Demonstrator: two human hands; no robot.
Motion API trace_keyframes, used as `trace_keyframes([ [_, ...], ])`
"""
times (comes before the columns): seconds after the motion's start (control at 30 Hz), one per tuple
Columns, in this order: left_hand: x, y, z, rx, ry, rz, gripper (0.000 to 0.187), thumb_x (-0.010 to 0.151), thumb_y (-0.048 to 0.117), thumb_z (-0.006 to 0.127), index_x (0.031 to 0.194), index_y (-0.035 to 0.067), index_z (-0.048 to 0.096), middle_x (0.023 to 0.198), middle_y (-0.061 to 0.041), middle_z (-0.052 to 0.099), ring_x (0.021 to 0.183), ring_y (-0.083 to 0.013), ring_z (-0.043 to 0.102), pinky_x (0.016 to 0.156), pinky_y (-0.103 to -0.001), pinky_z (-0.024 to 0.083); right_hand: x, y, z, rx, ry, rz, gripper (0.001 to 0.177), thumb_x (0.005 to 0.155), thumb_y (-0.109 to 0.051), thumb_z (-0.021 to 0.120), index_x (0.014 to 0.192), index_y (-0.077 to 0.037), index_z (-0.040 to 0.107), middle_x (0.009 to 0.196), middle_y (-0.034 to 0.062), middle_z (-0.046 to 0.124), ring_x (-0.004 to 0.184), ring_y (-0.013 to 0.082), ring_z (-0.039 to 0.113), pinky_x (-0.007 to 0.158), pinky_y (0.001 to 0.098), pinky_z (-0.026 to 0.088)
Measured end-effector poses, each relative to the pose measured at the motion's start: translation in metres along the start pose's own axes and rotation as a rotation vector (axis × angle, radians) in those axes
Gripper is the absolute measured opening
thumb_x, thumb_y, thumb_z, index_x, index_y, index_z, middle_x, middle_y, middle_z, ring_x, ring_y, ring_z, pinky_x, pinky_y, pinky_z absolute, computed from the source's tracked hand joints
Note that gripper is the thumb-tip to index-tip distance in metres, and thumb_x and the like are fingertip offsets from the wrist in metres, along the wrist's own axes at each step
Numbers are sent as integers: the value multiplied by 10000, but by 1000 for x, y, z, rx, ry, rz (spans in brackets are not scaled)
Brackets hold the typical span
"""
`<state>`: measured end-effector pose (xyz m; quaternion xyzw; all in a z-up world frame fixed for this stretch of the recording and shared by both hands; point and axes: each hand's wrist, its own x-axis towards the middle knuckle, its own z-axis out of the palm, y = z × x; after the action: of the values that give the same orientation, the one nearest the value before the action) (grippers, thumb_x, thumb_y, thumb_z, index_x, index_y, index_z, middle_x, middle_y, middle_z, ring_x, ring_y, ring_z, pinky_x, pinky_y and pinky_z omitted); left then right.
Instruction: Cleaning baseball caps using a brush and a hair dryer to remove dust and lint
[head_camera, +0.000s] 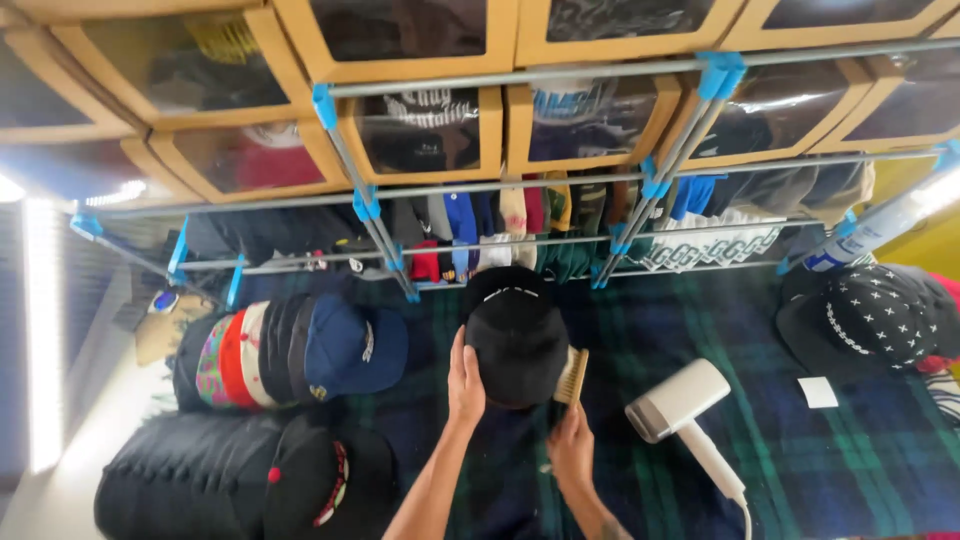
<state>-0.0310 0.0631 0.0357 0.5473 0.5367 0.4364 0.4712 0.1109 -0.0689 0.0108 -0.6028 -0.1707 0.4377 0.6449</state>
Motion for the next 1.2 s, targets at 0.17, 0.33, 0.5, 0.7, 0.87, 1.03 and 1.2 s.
trace_keyframes([
  [0.17,3,-1,3,-28,20,29,730,1015,557,302,1592,113,342,1658,-86,362,1541,-248,314,1237,-389,266,-11,11,-16,71,102,-30,307,1105,-389,421,1057,-127,573,545,-29,313,394,79,300,330,267,211],
  [0.33,-4,14,3,-21,-22,-40,760,994,596,280,1601,141,321,1669,-76,342,1548,-256,301,1239,-406,258,0,36,-30,12,83,191,342,1115,-329,415,1077,-33,583,558,27,314,400,146,329,343,328,253],
  [0.5,4,6,1,-18,-5,5,673,1033,498,305,1591,124,343,1664,-79,349,1546,-234,302,1244,-378,253,47,-14,-39,-621,-51,-267,574,1006,-379,472,1492,-80,533,645,55,658,544,143,586,568,345,483],
  [0.7,3,0,3,73,-16,-33,566,1106,453,297,1620,220,343,1638,-129,362,1484,-366,370,1224,-511,328,88,-56,-49,-884,3,-270,556,1076,-435,443,1504,-96,547,1270,234,700,1137,411,684,986,546,551],
  [0.87,1,23,-14,8,-114,-88,760,983,599,305,1605,162,324,1675,-69,327,1545,-251,303,1232,-414,271,59,-45,-34,-1067,65,-828,517,954,-393,671,1398,-128,650,1186,99,768,900,276,768,664,411,602],
  [1.03,27,8,-32,83,-174,-153,691,960,536,466,1544,168,463,1587,-53,488,1476,-181,427,1196,-317,313,-17,-6,0,-1287,-93,-1050,489,970,-439,642,1365,-151,632,802,30,692,593,239,667,498,368,516],
  [1.2,63,46,-56,167,-398,-210,737,951,541,492,1558,126,441,1576,-77,493,1461,-217,463,1173,-339,375,-19,-35,25,-1290,-164,-1057,416,975,-427,626,1341,-231,661,728,-34,662,499,267,626,483,380,505],
])
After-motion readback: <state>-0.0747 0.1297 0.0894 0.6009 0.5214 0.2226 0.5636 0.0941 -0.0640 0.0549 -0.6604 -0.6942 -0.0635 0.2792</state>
